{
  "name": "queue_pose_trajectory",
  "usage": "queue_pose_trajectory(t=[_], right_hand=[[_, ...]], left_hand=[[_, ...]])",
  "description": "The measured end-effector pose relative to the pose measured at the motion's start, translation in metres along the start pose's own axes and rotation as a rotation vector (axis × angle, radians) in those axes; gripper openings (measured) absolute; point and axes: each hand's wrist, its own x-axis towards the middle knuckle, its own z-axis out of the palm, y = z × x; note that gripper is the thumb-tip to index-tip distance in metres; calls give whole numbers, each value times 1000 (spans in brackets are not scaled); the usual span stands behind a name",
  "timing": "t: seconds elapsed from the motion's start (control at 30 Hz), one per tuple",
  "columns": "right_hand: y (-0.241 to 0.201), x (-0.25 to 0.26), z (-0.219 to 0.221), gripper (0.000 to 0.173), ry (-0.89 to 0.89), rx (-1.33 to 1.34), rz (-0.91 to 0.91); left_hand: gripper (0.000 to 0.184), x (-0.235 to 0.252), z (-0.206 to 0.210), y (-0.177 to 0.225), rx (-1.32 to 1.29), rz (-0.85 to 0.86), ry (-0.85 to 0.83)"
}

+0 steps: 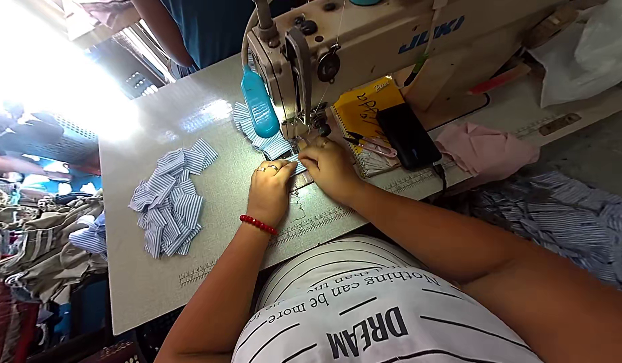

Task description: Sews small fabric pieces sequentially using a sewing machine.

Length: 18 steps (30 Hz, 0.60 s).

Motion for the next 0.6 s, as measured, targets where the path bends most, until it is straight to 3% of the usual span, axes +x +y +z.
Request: queue_pose_trajectory(t=[0.1, 0.2, 0.6], right_hand=[[2, -21, -4, 26, -26, -176, -117], [1, -29, -5, 34, -32, -317, -125], [0, -27, 0, 37, -48, -360, -132]], left_hand=[[35, 1, 0, -4, -5, 3, -29], [36, 4, -1, -4, 3, -23, -60], [38, 9, -1, -12, -18, -43, -61]])
